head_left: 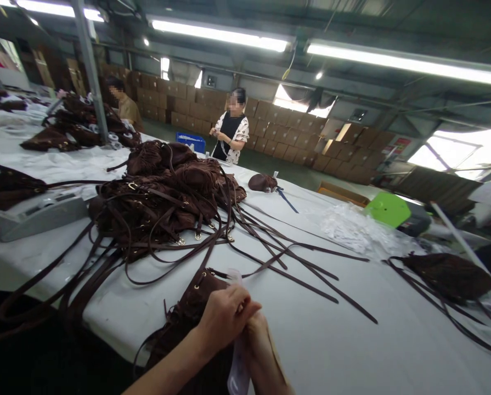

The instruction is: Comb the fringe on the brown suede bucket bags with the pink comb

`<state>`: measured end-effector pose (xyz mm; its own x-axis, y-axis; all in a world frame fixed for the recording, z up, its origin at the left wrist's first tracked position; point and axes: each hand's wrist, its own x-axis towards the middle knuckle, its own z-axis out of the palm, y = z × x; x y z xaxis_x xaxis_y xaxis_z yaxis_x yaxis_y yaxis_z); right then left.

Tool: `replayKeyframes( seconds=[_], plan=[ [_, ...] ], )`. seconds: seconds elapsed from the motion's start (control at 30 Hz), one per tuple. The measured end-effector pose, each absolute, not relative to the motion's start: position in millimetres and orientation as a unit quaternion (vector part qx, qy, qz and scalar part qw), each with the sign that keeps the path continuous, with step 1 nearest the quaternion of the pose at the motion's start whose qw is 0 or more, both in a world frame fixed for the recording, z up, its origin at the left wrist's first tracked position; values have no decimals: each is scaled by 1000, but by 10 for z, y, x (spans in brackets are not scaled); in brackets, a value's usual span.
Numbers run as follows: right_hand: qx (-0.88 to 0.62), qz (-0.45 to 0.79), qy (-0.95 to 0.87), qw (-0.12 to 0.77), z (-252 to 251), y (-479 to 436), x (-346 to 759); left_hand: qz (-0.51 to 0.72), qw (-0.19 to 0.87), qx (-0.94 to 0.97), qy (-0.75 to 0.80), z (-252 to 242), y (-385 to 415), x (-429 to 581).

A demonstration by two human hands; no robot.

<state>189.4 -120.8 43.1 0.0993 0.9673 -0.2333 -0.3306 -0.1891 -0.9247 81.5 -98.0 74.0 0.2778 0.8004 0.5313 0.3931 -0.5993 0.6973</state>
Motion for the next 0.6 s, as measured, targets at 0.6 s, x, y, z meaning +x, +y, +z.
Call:
replayKeyframes(
  seconds=[0.6],
  plan=[
    [-485, 621, -252, 561, 606, -1455, 2192, 351, 506, 660, 431, 286, -922, 1295]
  ],
)
